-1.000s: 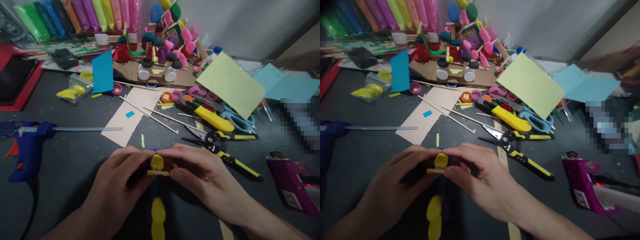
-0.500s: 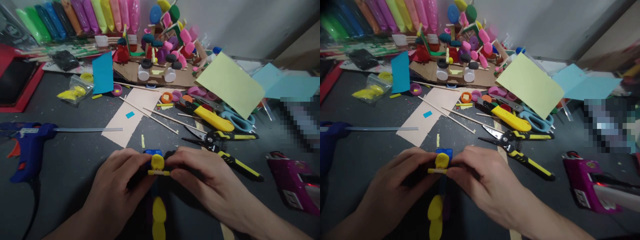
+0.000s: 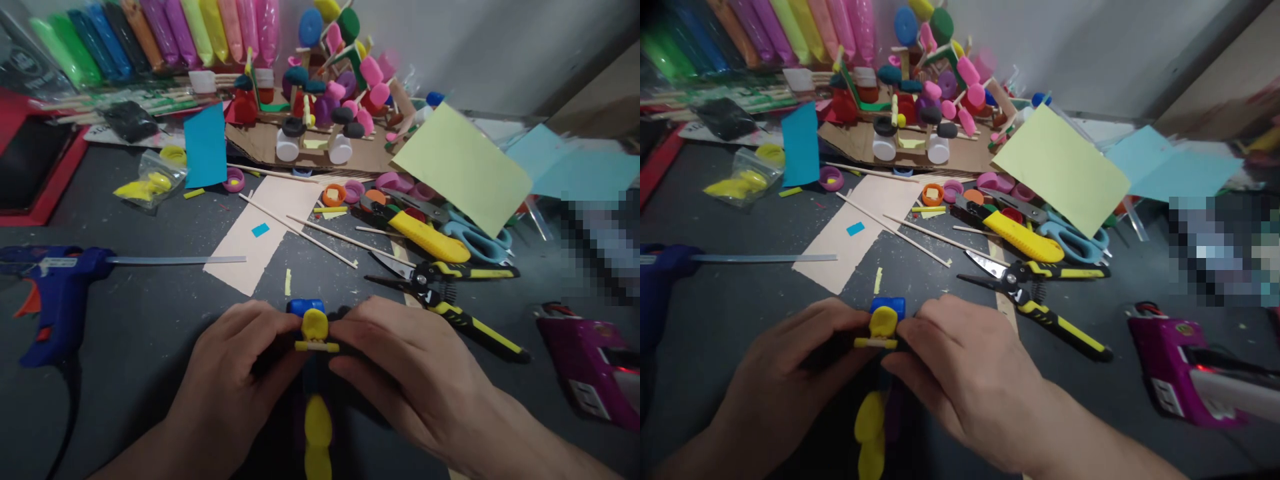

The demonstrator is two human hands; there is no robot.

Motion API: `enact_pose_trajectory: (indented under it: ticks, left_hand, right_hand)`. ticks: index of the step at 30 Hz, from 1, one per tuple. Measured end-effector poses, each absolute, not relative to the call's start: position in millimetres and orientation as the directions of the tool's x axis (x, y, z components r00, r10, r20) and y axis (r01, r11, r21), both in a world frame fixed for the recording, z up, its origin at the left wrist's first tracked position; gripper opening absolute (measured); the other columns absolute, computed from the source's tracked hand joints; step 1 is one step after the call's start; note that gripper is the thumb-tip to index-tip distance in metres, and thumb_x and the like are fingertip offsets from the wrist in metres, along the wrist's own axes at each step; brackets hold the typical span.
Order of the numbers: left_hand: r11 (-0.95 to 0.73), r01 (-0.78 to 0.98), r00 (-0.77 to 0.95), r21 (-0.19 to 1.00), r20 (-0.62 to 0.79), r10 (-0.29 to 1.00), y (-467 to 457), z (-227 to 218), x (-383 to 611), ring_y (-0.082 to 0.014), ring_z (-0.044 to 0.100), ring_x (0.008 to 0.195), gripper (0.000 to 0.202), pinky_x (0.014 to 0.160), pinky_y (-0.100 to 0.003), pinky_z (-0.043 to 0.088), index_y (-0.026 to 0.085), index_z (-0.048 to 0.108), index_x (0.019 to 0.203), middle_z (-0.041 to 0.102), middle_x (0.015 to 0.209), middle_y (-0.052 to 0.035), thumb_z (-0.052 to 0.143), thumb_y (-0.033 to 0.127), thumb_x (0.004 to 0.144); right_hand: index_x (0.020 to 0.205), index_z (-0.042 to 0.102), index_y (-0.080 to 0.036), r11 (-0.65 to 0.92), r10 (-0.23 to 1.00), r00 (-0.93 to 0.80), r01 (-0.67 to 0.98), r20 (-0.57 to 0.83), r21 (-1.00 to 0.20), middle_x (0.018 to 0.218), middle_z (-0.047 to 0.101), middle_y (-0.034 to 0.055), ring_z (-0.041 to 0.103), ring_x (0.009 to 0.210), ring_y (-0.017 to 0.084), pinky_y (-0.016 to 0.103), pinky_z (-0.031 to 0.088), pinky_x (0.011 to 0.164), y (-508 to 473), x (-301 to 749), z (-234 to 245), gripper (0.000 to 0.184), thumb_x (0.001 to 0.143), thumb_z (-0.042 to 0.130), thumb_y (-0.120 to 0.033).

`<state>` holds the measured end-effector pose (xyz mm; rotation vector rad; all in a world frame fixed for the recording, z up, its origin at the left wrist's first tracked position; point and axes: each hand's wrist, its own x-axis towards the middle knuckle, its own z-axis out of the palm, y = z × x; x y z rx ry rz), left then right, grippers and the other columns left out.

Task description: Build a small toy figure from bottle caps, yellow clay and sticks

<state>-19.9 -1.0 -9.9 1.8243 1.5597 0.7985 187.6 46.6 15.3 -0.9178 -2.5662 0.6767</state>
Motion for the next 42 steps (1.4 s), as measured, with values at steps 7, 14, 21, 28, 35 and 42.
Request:
enact_pose_trajectory:
  ticks: [7, 14, 21, 28, 35, 42]
  left_hand:
    - [-0.153, 0.618, 0.129, 0.771, 0.092, 0.987, -0.2, -8.5, -18.7, -0.0181, 0.07, 0.071, 0.009, 0.064, -0.031, 0.057, 0.028, 0.065, 0.091, 0.074, 0.078, 0.0034, 0.067, 0.022, 0.086]
    - [-0.094, 0.606, 0.102, 0.79, 0.04, 0.994, -0.2, -10.2, -18.2, -0.0177, 0.07, 0.071, 0.013, 0.063, -0.031, 0.057, 0.028, 0.066, 0.097, 0.074, 0.083, 0.0021, 0.069, 0.024, 0.085]
    - [-0.086, 0.578, 0.123, 0.811, 0.017, 0.992, 1.1, -11.2, -14.9, -0.0151, 0.064, 0.06, 0.008, 0.053, -0.027, 0.05, 0.027, 0.066, 0.091, 0.067, 0.072, 0.0047, 0.07, 0.024, 0.085]
    - [-0.084, 0.576, 0.117, 0.813, 0.019, 0.993, 0.9, -11.6, -15.0, -0.0155, 0.064, 0.064, 0.009, 0.057, -0.027, 0.051, 0.028, 0.063, 0.088, 0.066, 0.072, 0.0054, 0.069, 0.022, 0.084]
    - [-0.097, 0.588, 0.124, 0.803, 0.029, 0.992, 0.7, -11.1, -14.3, -0.0173, 0.065, 0.064, 0.006, 0.055, -0.029, 0.049, 0.028, 0.063, 0.089, 0.067, 0.072, 0.0039, 0.066, 0.023, 0.086]
    - [-0.116, 0.593, 0.145, 0.797, 0.036, 0.989, 0.2, -13.3, -14.5, -0.0169, 0.066, 0.068, 0.01, 0.059, -0.03, 0.051, 0.027, 0.062, 0.092, 0.069, 0.078, 0.0039, 0.065, 0.019, 0.087]
  right_hand:
    - [0.083, 0.065, -0.016, 0.744, 0.633, -0.752, 0.525, 0.185, -0.413, 0.078, 0.066, 0.0056, 0.056, 0.064, 0.016, 0.03, 0.038, 0.055, 44.6, 183.5, 16.1, 0.029, 0.103, 0.045, -0.023]
    - [0.091, 0.065, -0.016, 0.721, 0.662, -0.723, 0.544, 0.196, -0.428, 0.072, 0.062, 0.0029, 0.052, 0.059, 0.015, 0.031, 0.036, 0.052, 43.6, 188.0, 16.5, 0.019, 0.101, 0.052, -0.026]
    - [0.108, 0.063, -0.019, 0.695, 0.684, -0.684, 0.506, 0.254, -0.51, 0.1, 0.066, 0.0069, 0.062, 0.086, 0.019, 0.031, 0.047, 0.069, 41.6, 181.9, 12.9, 0.015, 0.095, 0.062, -0.027]
    - [0.098, 0.064, -0.02, 0.709, 0.673, -0.704, 0.526, 0.228, -0.47, 0.101, 0.064, 0.007, 0.057, 0.086, 0.02, 0.035, 0.045, 0.073, 45.9, 177.7, 14.2, 0.009, 0.095, 0.06, -0.027]
    - [0.1, 0.064, -0.019, 0.708, 0.667, -0.711, 0.51, 0.224, -0.489, 0.108, 0.063, 0.0078, 0.056, 0.091, 0.021, 0.036, 0.045, 0.077, 46.8, 180.7, 9.6, 0.009, 0.093, 0.062, -0.024]
    - [0.094, 0.063, -0.019, 0.692, 0.676, -0.705, 0.508, 0.214, -0.513, 0.107, 0.064, 0.0068, 0.056, 0.09, 0.019, 0.034, 0.045, 0.077, 48.9, 178.2, 9.1, 0.004, 0.093, 0.06, -0.021]
